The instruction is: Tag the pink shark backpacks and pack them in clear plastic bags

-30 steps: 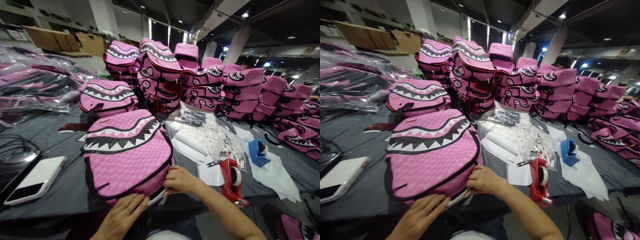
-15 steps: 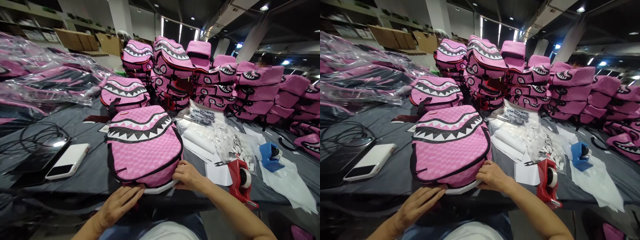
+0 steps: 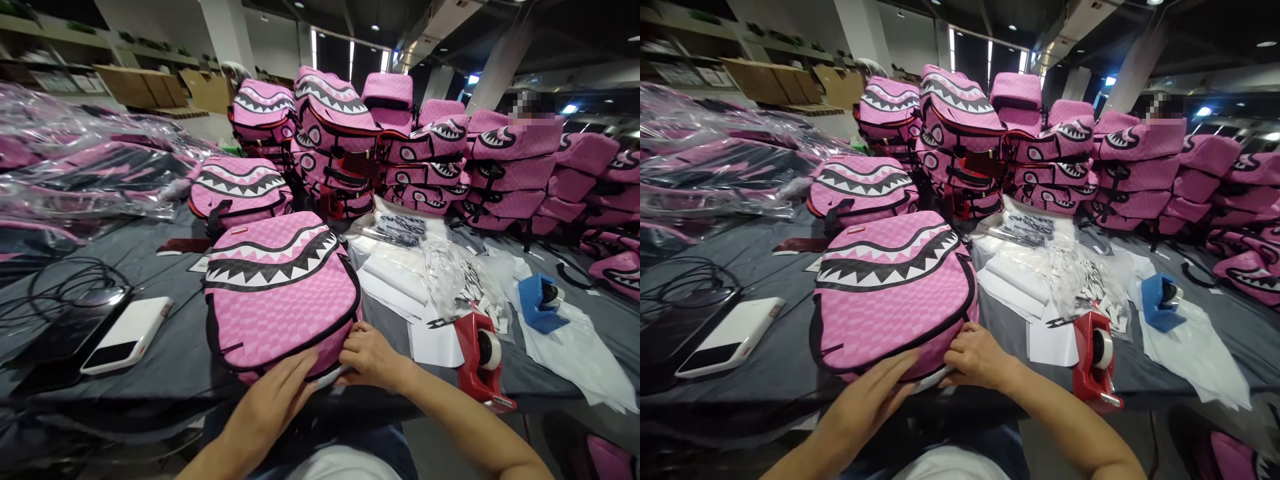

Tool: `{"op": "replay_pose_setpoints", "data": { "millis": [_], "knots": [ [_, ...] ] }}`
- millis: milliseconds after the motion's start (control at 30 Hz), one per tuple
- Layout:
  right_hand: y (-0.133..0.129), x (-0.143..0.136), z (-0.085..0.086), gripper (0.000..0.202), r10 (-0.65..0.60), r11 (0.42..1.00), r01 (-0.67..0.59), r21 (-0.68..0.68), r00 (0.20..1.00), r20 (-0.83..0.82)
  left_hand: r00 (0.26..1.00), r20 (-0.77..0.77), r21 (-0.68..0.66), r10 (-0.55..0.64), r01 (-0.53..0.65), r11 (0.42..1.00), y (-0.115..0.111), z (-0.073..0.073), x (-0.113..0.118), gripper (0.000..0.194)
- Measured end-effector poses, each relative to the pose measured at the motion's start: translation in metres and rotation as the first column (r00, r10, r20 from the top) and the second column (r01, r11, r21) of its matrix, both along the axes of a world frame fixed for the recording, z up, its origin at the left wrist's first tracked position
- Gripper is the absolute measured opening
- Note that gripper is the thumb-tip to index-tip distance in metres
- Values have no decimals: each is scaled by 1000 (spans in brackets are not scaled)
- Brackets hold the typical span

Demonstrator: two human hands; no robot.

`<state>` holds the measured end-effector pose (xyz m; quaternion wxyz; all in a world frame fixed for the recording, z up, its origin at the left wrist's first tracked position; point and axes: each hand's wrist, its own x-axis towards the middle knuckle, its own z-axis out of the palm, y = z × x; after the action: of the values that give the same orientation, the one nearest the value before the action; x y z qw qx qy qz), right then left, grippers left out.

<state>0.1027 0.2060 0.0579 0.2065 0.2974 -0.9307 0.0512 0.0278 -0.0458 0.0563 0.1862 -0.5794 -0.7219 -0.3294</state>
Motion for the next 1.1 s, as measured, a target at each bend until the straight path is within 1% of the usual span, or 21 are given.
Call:
{"op": "replay_pose_setpoints", "data": {
  "millis": [33, 67, 133, 167, 200, 233, 300, 333, 367, 433, 533, 600, 633, 667, 733, 767, 833, 900, 967, 1000, 1100],
  "knots": [
    [1, 1, 1, 42, 3, 1000, -3, 14, 1000, -5, 994, 107, -133, -10, 24, 991, 17, 5, 4, 26],
    [3, 2, 3, 41, 3, 1000, -3, 30, 1000, -5, 979, 205, -288, 5, 55, 956, 31, 7, 6, 21],
    [5, 5, 8, 39, -6, 998, 4, 68, 1000, 22, 942, 329, -530, 64, 129, 838, 43, 1, 6, 22],
    [6, 7, 10, 39, -10, 996, 6, 83, 999, 44, 933, 350, -584, 83, 148, 798, 42, -6, 4, 23],
    [6, 7, 12, 40, -8, 996, 2, 92, 998, 64, 936, 348, -580, 62, 162, 798, 35, -16, 1, 23],
    [6, 8, 13, 41, -4, 995, -4, 95, 997, 83, 944, 330, -526, 6, 179, 832, 25, -26, -3, 25],
    [5, 7, 15, 42, 3, 996, -13, 92, 995, 104, 958, 239, -328, -159, 233, 916, 0, -45, -14, 43],
    [4, 5, 14, 41, 8, 995, -18, 96, 994, 107, 961, 183, -251, -206, 249, 936, -13, -52, -19, 55],
    [4, 4, 13, 39, 11, 994, -22, 108, 994, 106, 964, 131, -198, -232, 255, 947, -24, -57, -24, 65],
    [2, 1, 9, 35, 11, 991, -22, 135, 997, 79, 971, 73, -182, -229, 238, 954, -37, -59, -29, 75],
    [1, -3, 0, 28, 1, 991, 3, 131, 1000, -30, 977, 86, -220, -195, 210, 953, -35, -46, -26, 74],
    [2, -6, -5, 23, 3, 993, 10, 116, 994, -109, 976, 180, -219, -125, 164, 962, -21, -29, -18, 61],
    [2, -7, -7, 22, 9, 994, 7, 112, 990, -142, 960, 270, -227, -71, 135, 964, -11, -18, -14, 56],
    [3, -7, -9, 21, 16, 994, 3, 108, 985, -173, 929, 369, -239, -13, 109, 965, 1, -7, -10, 56],
    [5, -6, -11, 24, 13, 995, 9, 98, 975, -223, 814, 577, -278, 67, 119, 953, 27, 14, -5, 45],
    [6, -5, -11, 25, 1, 996, 22, 91, 971, -237, 788, 614, -267, 45, 154, 951, 40, 23, -5, 43],
    [8, -1, -11, 26, -42, 995, 62, 78, 972, -233, 712, 702, -249, 20, 219, 943, 65, 35, -7, 50],
    [10, 4, -10, 19, -80, 993, 94, 76, 981, -178, 646, 763, -252, 30, 255, 934, 84, 39, -10, 58],
    [11, 7, -9, 6, -105, 990, 111, 82, 991, -78, 597, 800, -280, 65, 275, 920, 95, 39, -10, 68],
    [10, 9, -8, 7, -119, 989, 120, 85, 993, -18, 573, 815, -295, 81, 291, 910, 97, 38, -9, 71],
    [8, 12, -2, 24, -160, 986, 150, 70, 973, 164, 530, 842, -321, 104, 337, 885, 97, 36, -1, 75]
  ]
}}
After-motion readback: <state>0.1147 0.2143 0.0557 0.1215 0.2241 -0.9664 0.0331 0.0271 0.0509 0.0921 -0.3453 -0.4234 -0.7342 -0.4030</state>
